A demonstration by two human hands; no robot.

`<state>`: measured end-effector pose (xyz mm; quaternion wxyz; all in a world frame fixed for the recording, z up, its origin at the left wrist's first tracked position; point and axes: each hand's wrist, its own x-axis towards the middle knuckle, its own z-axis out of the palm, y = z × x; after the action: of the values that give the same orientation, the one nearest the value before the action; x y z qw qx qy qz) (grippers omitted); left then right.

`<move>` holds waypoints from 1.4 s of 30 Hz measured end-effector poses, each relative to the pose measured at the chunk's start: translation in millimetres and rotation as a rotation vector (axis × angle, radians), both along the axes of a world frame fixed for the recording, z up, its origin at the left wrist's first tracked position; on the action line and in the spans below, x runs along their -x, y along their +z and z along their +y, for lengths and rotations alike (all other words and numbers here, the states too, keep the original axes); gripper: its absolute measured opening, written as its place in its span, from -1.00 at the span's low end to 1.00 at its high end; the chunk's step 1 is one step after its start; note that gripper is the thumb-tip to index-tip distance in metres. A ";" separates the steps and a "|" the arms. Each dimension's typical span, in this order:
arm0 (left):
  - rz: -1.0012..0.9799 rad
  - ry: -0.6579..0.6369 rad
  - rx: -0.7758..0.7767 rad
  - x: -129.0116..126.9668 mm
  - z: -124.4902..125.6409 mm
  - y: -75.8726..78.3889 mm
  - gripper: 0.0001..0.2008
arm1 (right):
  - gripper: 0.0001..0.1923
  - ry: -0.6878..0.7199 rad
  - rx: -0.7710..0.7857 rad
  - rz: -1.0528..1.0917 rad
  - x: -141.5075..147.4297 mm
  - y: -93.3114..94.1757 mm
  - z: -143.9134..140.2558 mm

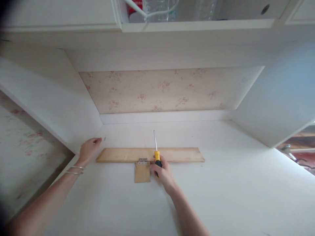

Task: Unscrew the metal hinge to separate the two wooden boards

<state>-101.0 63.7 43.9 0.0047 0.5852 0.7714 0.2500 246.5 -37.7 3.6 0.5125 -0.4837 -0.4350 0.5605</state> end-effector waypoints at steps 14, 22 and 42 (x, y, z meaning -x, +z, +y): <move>-1.129 -0.255 0.478 -144.0 -121.0 -29.8 -0.41 | -0.62 -0.529 -0.324 -0.034 -15.8 12.4 1.0; -1.229 -0.331 0.459 -159.0 -99.6 -41.5 -0.65 | -0.52 -0.604 -0.397 -0.002 -10.5 60.3 21.2; -1.027 -0.251 0.360 -169.3 -92.3 -48.2 -0.73 | -0.49 -0.298 -0.491 -0.674 29.0 95.0 59.4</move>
<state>68.3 -28.6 -4.3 0.5093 0.4656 0.6250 0.3649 217.5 21.7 98.5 0.5169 -0.5609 -0.6236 0.1713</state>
